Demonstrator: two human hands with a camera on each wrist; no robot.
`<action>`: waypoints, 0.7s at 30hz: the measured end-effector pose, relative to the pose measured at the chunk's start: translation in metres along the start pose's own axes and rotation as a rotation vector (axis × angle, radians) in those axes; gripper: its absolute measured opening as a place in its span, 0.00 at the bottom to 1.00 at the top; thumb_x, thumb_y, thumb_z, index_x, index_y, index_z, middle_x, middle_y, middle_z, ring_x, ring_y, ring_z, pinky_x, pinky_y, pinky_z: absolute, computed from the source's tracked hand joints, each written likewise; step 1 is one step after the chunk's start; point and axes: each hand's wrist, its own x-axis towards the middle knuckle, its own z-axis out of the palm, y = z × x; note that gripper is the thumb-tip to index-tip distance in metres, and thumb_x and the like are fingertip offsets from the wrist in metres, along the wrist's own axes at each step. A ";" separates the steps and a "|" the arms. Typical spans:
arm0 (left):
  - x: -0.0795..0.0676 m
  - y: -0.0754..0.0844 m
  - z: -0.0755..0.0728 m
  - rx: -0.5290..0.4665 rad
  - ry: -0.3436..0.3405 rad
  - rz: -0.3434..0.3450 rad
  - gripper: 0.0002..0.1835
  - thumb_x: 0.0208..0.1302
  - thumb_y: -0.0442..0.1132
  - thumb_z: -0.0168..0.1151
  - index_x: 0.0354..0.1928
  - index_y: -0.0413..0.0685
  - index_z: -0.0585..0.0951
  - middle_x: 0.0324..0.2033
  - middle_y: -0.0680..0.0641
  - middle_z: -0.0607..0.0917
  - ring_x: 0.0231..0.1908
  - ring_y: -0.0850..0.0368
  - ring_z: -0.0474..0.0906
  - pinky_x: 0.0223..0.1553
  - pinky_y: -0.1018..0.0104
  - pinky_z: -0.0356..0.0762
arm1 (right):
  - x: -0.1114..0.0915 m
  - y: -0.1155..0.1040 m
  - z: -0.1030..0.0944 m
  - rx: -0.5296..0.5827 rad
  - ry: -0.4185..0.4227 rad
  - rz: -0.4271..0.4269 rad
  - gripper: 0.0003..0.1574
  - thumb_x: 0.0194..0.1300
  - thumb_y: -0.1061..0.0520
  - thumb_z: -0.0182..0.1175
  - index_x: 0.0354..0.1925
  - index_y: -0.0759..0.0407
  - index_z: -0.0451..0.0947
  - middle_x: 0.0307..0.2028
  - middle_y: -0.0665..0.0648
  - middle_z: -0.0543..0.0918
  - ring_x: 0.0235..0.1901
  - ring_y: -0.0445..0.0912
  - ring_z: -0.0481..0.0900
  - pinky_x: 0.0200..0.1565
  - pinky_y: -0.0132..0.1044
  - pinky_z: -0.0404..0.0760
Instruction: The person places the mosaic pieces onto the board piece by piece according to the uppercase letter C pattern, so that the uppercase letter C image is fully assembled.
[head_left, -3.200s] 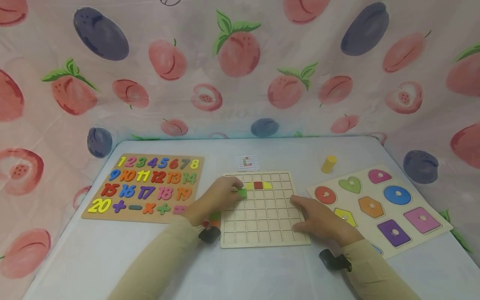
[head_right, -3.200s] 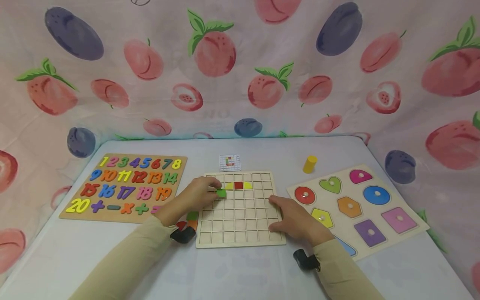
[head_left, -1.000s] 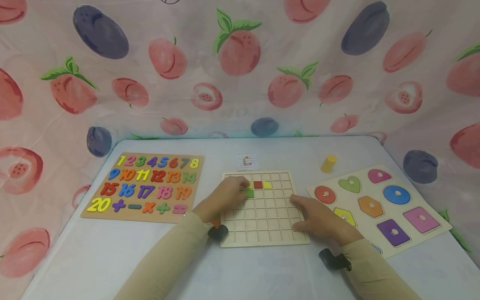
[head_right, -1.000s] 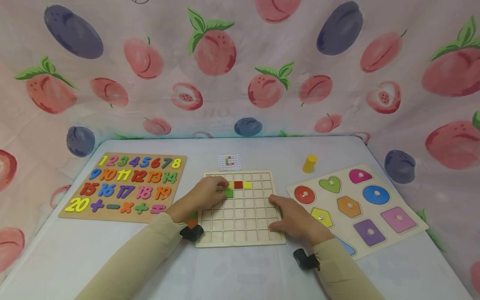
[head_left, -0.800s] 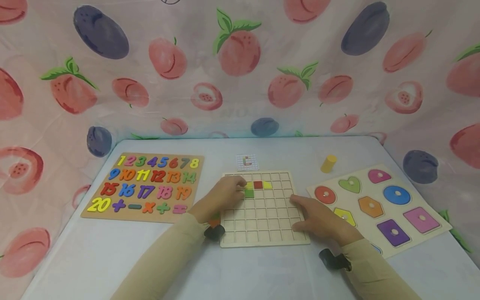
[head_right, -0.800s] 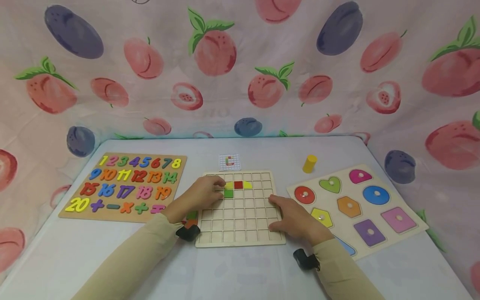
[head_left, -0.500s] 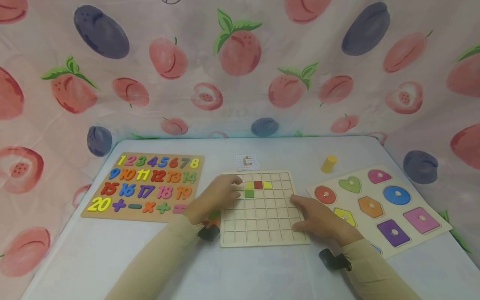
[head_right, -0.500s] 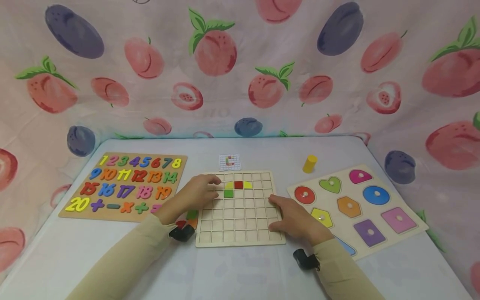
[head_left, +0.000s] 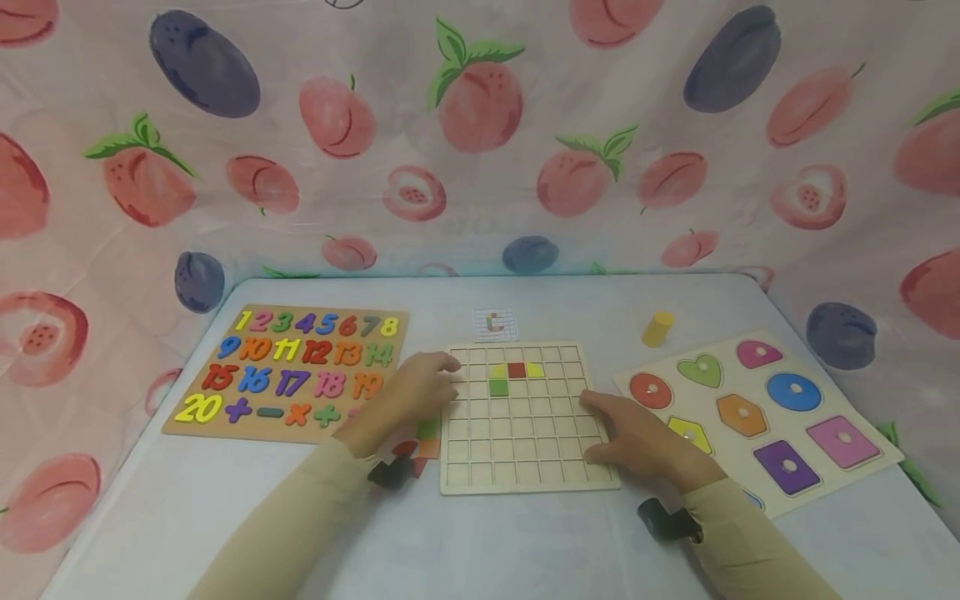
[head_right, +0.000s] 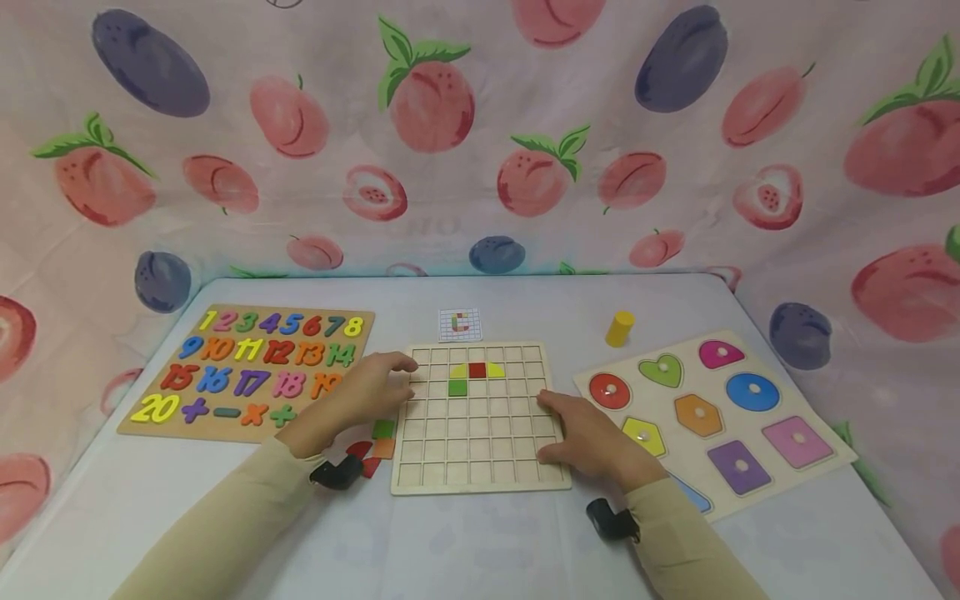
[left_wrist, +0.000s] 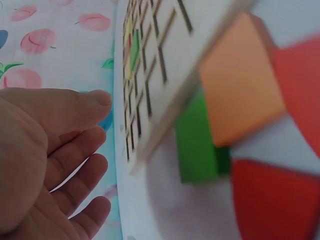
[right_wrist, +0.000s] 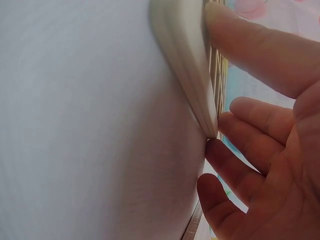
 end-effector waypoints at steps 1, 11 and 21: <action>-0.001 -0.002 0.000 0.001 0.001 -0.008 0.22 0.64 0.37 0.65 0.61 0.48 0.79 0.59 0.47 0.80 0.52 0.51 0.73 0.59 0.53 0.73 | 0.000 0.000 0.000 0.001 0.001 0.000 0.48 0.55 0.58 0.73 0.71 0.65 0.65 0.69 0.65 0.69 0.70 0.62 0.61 0.68 0.58 0.61; -0.017 -0.017 -0.007 -0.054 -0.025 -0.015 0.24 0.62 0.37 0.68 0.61 0.49 0.80 0.60 0.48 0.79 0.52 0.51 0.73 0.59 0.52 0.73 | 0.000 0.001 0.000 0.004 -0.002 0.005 0.48 0.55 0.58 0.73 0.71 0.64 0.66 0.69 0.64 0.69 0.70 0.61 0.62 0.68 0.58 0.61; -0.026 -0.030 -0.009 0.013 -0.042 0.006 0.24 0.62 0.38 0.69 0.61 0.49 0.79 0.58 0.49 0.80 0.59 0.51 0.74 0.61 0.49 0.72 | 0.000 0.002 0.001 0.003 0.000 0.002 0.48 0.55 0.58 0.73 0.71 0.65 0.66 0.69 0.64 0.69 0.70 0.61 0.62 0.68 0.58 0.61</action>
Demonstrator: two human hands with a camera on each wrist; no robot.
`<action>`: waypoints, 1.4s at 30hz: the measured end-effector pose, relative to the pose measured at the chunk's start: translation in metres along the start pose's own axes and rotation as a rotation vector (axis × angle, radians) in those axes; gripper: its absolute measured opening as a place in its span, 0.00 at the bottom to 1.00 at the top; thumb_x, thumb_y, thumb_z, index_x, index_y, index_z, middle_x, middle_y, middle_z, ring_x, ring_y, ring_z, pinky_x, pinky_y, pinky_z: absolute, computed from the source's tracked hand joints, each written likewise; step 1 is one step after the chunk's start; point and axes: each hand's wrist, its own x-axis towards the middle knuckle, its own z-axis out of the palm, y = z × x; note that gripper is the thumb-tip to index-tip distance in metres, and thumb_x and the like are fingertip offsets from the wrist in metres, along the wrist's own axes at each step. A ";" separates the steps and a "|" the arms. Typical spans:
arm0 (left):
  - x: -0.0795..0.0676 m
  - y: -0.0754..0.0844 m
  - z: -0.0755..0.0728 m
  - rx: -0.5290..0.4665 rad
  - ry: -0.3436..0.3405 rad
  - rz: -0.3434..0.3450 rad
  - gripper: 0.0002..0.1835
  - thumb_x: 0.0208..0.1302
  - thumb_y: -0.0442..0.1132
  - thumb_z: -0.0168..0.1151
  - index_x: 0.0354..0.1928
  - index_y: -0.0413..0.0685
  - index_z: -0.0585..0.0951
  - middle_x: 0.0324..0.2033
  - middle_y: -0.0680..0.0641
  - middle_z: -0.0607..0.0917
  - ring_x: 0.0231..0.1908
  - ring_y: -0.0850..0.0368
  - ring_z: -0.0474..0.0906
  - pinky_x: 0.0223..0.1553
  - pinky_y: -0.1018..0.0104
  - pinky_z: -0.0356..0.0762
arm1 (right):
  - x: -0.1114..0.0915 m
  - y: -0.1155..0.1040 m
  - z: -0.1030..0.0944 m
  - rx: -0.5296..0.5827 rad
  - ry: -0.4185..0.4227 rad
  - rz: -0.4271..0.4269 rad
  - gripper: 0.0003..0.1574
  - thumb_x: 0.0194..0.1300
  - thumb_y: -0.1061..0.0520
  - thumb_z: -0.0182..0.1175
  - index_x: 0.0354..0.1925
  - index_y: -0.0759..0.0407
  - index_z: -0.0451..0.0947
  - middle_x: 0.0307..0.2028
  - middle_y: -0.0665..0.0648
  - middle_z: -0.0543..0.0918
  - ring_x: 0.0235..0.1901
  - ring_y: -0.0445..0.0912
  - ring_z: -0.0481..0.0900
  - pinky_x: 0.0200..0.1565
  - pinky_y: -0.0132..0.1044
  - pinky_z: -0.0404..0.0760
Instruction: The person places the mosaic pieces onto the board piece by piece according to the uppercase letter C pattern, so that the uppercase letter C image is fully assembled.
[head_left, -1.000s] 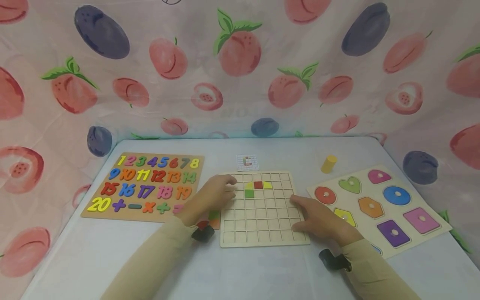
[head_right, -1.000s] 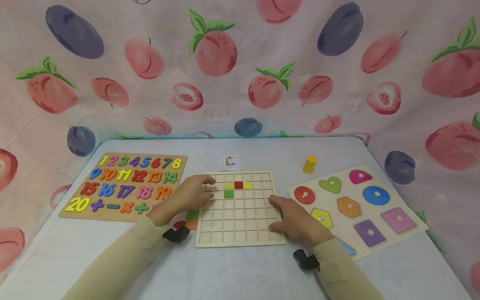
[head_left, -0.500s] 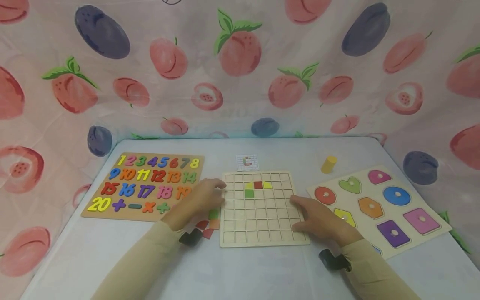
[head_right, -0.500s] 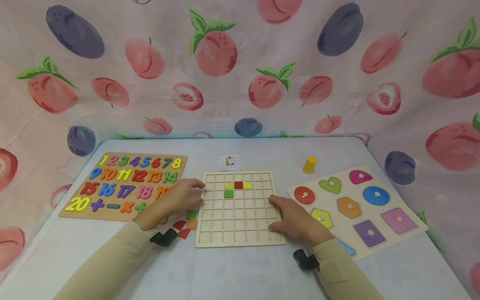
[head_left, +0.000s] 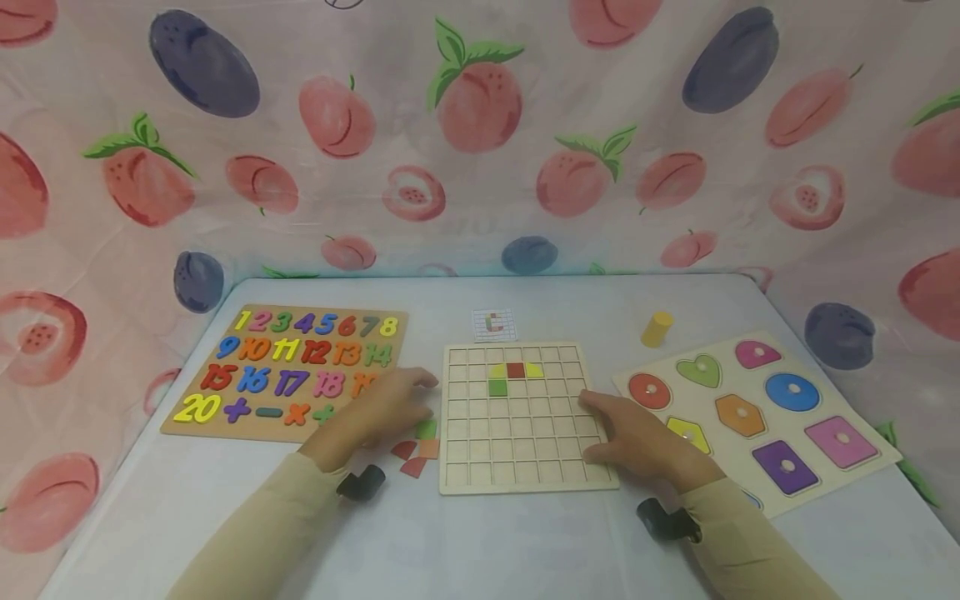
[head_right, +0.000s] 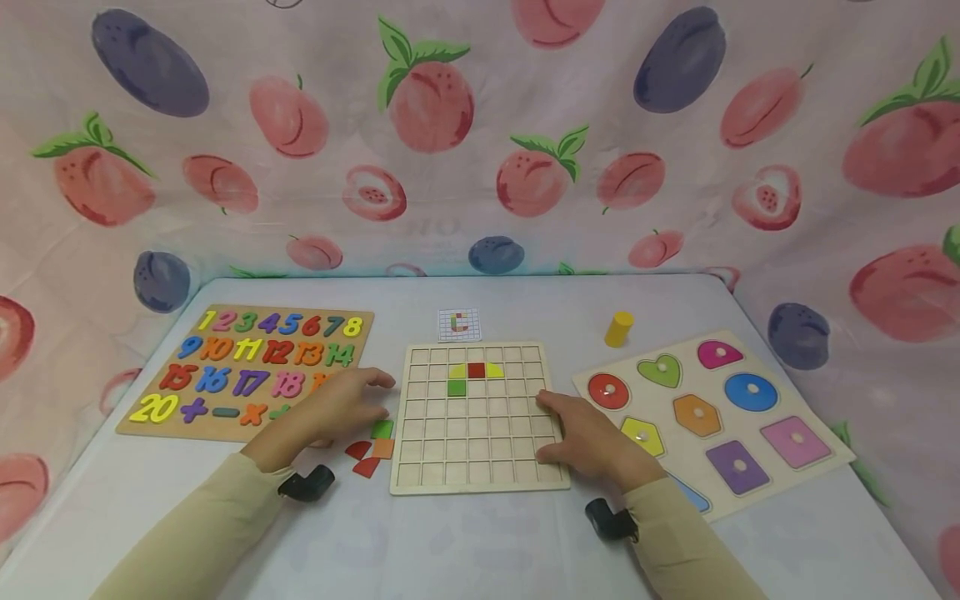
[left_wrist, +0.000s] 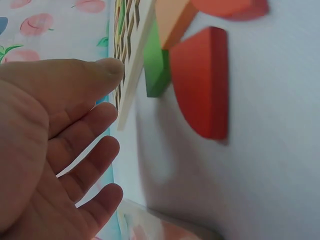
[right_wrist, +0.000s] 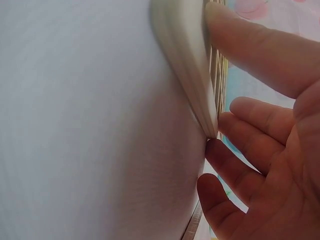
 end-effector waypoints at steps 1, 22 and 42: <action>0.000 -0.001 0.000 0.010 -0.001 0.007 0.24 0.62 0.38 0.69 0.61 0.48 0.79 0.58 0.49 0.81 0.59 0.50 0.74 0.61 0.49 0.72 | 0.000 0.000 0.000 -0.001 0.001 0.000 0.48 0.55 0.58 0.73 0.71 0.65 0.66 0.69 0.64 0.69 0.70 0.61 0.62 0.68 0.58 0.61; -0.007 -0.011 0.003 -0.004 -0.036 0.015 0.23 0.60 0.38 0.71 0.58 0.50 0.82 0.55 0.51 0.82 0.61 0.50 0.73 0.62 0.48 0.70 | 0.000 0.000 0.001 -0.005 0.002 0.010 0.49 0.55 0.58 0.74 0.71 0.64 0.66 0.69 0.63 0.69 0.70 0.61 0.61 0.68 0.58 0.61; -0.009 -0.013 0.004 -0.023 -0.011 -0.016 0.20 0.62 0.40 0.71 0.56 0.51 0.82 0.54 0.52 0.83 0.59 0.51 0.74 0.62 0.49 0.72 | -0.001 -0.002 -0.001 0.008 -0.001 0.011 0.49 0.55 0.59 0.73 0.71 0.64 0.65 0.70 0.64 0.69 0.71 0.61 0.61 0.68 0.58 0.60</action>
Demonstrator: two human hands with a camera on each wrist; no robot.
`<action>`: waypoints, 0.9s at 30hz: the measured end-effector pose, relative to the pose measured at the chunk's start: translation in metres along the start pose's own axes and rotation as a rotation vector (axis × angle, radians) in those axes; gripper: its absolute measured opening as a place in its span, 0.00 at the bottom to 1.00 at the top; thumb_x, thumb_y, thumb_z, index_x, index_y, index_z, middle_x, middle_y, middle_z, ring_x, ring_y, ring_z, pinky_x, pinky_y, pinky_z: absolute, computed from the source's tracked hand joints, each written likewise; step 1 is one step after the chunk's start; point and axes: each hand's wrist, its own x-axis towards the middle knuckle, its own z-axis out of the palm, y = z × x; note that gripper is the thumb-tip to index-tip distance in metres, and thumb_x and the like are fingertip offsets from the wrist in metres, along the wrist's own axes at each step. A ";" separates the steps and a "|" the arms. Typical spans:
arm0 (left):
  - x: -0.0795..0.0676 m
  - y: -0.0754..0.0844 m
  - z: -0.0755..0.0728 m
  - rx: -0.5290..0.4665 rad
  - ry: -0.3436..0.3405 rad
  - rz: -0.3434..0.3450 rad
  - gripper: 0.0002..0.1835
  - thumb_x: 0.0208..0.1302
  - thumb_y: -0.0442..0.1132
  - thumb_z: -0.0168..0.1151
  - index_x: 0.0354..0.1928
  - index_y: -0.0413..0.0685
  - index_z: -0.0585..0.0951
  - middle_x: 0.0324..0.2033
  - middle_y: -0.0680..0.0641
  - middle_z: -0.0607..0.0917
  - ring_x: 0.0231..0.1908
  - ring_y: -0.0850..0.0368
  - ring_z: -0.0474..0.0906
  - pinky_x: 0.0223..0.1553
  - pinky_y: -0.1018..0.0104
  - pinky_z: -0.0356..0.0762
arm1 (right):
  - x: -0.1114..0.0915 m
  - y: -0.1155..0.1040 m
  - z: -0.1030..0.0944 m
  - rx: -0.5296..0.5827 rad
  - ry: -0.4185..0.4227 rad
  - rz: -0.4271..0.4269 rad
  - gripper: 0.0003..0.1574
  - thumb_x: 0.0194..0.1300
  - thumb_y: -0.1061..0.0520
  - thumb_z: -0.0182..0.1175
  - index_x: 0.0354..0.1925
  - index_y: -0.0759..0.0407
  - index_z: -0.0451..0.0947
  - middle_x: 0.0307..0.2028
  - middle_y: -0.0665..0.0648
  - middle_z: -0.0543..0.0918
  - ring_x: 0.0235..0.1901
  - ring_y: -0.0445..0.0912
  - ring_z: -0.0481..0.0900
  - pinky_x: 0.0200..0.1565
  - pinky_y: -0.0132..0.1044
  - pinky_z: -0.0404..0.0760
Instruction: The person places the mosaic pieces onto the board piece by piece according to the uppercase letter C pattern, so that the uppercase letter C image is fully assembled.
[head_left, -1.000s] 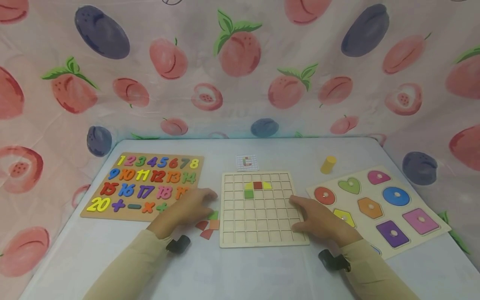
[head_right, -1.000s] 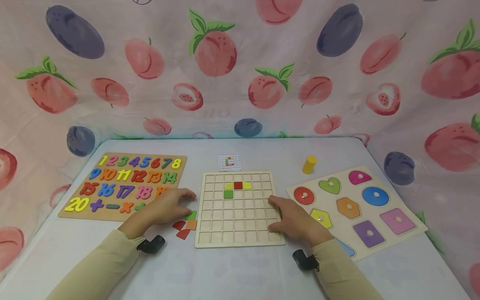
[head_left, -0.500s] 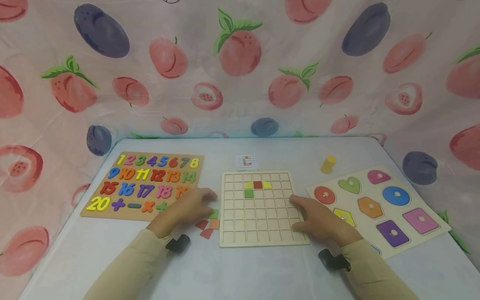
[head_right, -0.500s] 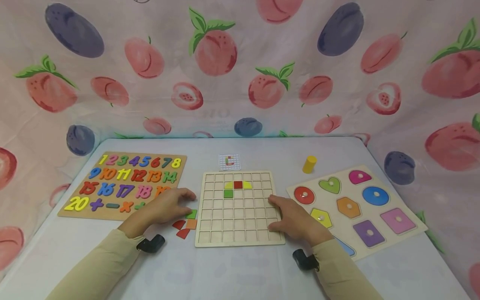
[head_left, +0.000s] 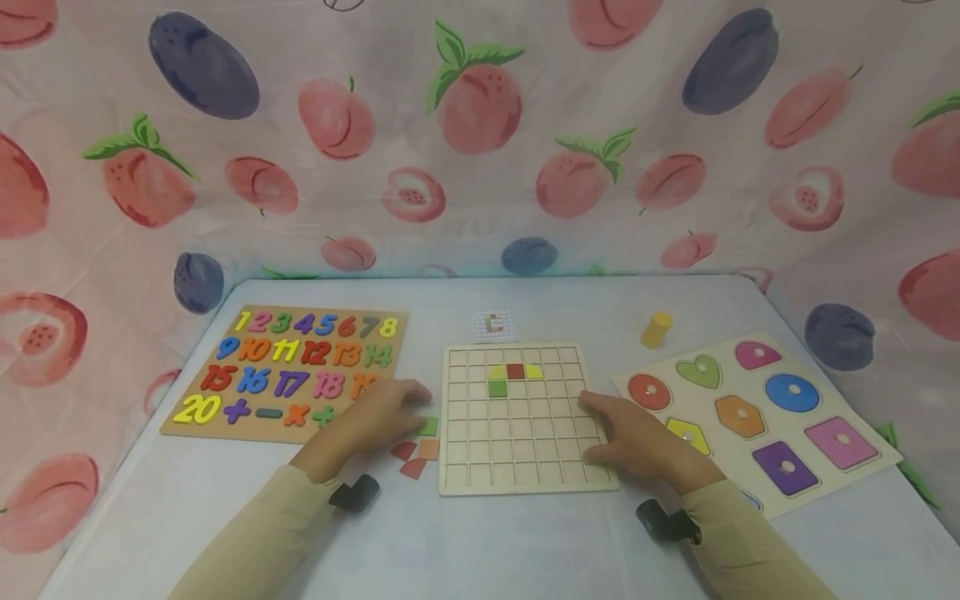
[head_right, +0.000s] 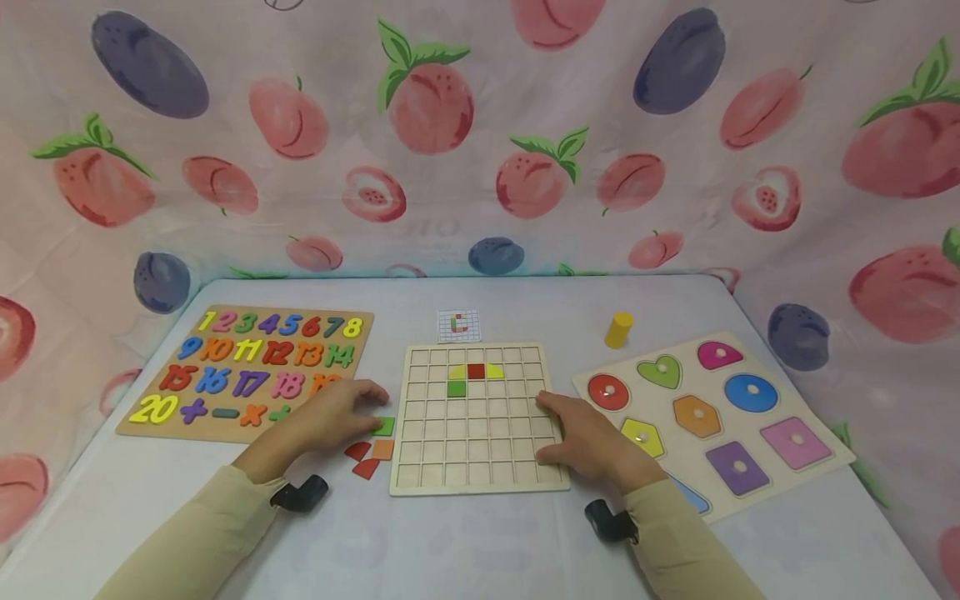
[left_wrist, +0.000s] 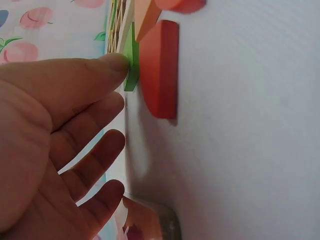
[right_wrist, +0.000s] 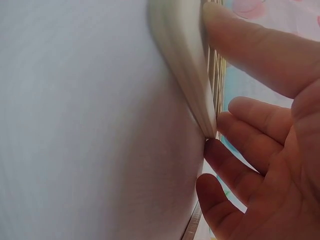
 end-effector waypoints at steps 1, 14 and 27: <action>-0.001 0.000 0.000 0.001 0.000 0.000 0.20 0.62 0.39 0.71 0.56 0.51 0.82 0.54 0.52 0.83 0.59 0.51 0.74 0.62 0.49 0.72 | 0.000 0.000 0.000 -0.001 0.001 0.000 0.49 0.55 0.59 0.73 0.71 0.64 0.65 0.70 0.63 0.69 0.71 0.61 0.61 0.68 0.58 0.60; -0.011 -0.005 0.003 -0.008 0.012 0.016 0.21 0.59 0.35 0.71 0.56 0.49 0.83 0.54 0.51 0.83 0.60 0.49 0.74 0.61 0.47 0.71 | 0.000 0.000 0.000 0.007 -0.004 0.018 0.49 0.55 0.58 0.73 0.72 0.63 0.65 0.70 0.63 0.68 0.71 0.60 0.60 0.68 0.58 0.60; -0.009 -0.005 0.007 0.022 0.021 0.041 0.16 0.61 0.35 0.68 0.52 0.50 0.84 0.51 0.52 0.83 0.54 0.53 0.75 0.60 0.49 0.73 | -0.001 -0.001 -0.001 0.002 -0.008 0.015 0.49 0.55 0.58 0.73 0.72 0.63 0.65 0.70 0.63 0.68 0.71 0.61 0.61 0.68 0.58 0.61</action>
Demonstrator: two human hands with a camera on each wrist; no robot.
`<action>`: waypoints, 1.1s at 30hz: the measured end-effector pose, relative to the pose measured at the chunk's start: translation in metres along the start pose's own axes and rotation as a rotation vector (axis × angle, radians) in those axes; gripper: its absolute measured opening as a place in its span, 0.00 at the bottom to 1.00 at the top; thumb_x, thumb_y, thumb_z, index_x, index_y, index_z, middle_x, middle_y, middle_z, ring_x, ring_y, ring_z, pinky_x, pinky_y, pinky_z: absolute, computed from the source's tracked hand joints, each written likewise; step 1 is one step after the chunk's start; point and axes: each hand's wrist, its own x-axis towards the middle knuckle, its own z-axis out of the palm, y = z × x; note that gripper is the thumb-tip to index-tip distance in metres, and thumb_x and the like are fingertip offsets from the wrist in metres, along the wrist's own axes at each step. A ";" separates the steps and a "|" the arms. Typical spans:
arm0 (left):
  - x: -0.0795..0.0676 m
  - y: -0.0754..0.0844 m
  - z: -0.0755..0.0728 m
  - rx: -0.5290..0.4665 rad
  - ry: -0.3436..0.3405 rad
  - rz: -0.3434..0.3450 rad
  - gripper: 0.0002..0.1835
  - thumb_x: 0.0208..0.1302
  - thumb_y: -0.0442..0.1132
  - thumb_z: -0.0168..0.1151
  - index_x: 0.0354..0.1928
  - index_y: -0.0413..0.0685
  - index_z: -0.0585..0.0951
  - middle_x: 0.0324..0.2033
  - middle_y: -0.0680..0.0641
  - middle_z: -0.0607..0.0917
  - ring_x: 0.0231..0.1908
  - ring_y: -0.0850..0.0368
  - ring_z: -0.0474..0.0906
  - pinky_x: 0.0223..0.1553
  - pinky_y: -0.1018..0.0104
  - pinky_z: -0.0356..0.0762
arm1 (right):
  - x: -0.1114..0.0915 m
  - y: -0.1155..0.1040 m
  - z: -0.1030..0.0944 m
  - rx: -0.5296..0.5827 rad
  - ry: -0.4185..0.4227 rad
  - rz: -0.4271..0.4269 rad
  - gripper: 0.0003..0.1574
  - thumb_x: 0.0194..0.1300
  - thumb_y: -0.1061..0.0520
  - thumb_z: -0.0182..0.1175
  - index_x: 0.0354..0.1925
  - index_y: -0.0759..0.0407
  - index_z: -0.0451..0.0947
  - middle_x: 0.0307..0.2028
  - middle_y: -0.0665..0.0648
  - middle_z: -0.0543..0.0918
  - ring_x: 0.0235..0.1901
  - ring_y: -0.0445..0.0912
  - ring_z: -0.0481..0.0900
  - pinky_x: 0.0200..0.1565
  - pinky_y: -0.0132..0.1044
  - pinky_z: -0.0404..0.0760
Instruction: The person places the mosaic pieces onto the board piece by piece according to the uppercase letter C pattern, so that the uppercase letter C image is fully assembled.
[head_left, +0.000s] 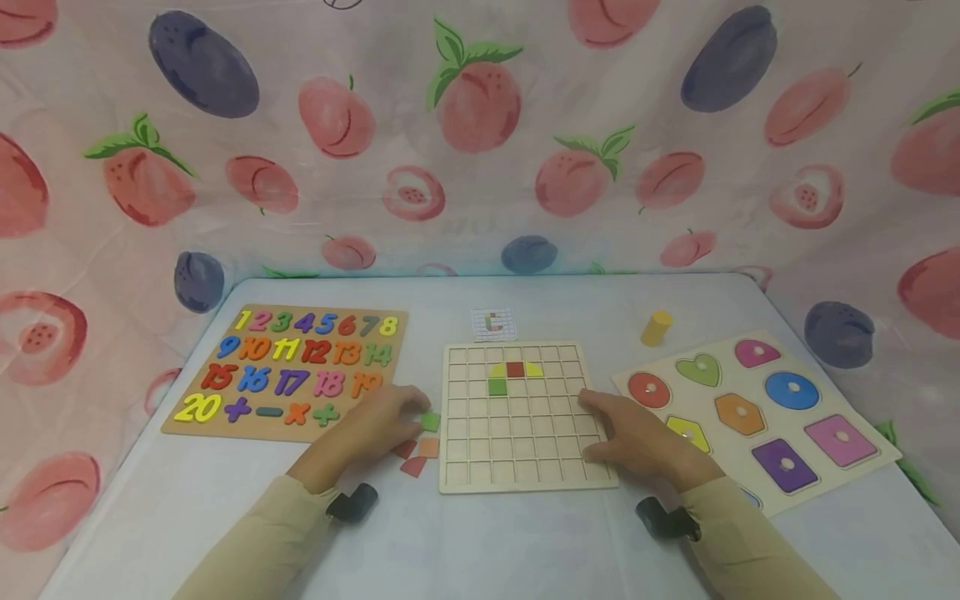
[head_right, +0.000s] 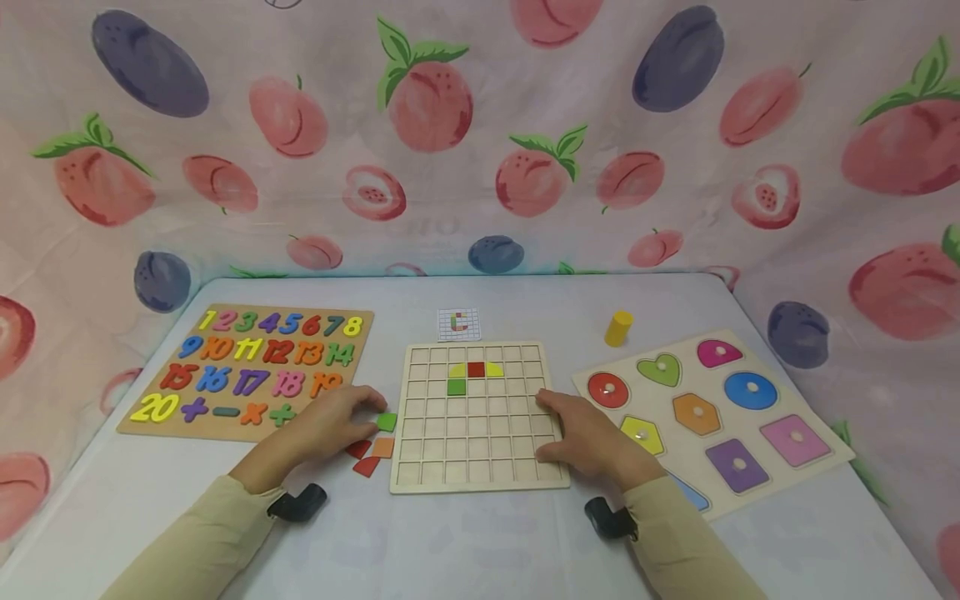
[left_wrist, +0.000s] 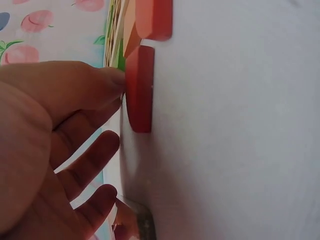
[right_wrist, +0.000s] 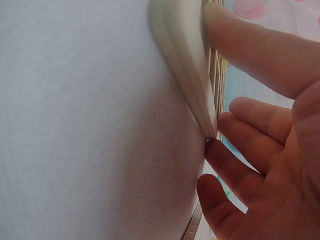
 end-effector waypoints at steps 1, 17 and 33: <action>0.000 0.000 0.000 0.001 0.005 0.000 0.16 0.61 0.35 0.68 0.52 0.50 0.84 0.51 0.52 0.83 0.54 0.53 0.75 0.60 0.50 0.73 | 0.000 0.000 0.000 0.001 0.000 0.004 0.49 0.55 0.58 0.73 0.72 0.63 0.65 0.70 0.63 0.68 0.71 0.60 0.61 0.68 0.58 0.61; -0.003 0.016 -0.005 -0.066 0.059 -0.034 0.14 0.64 0.38 0.67 0.52 0.51 0.83 0.49 0.50 0.83 0.48 0.52 0.76 0.52 0.52 0.78 | 0.002 0.001 0.001 0.008 -0.006 0.010 0.50 0.55 0.58 0.74 0.72 0.64 0.64 0.70 0.64 0.68 0.71 0.61 0.60 0.68 0.58 0.60; 0.018 0.038 0.010 -0.044 0.049 0.041 0.14 0.65 0.40 0.65 0.52 0.51 0.84 0.52 0.48 0.82 0.53 0.51 0.75 0.53 0.53 0.77 | 0.001 0.001 0.001 -0.009 0.001 -0.013 0.50 0.54 0.59 0.74 0.71 0.65 0.65 0.70 0.64 0.68 0.71 0.61 0.61 0.68 0.58 0.60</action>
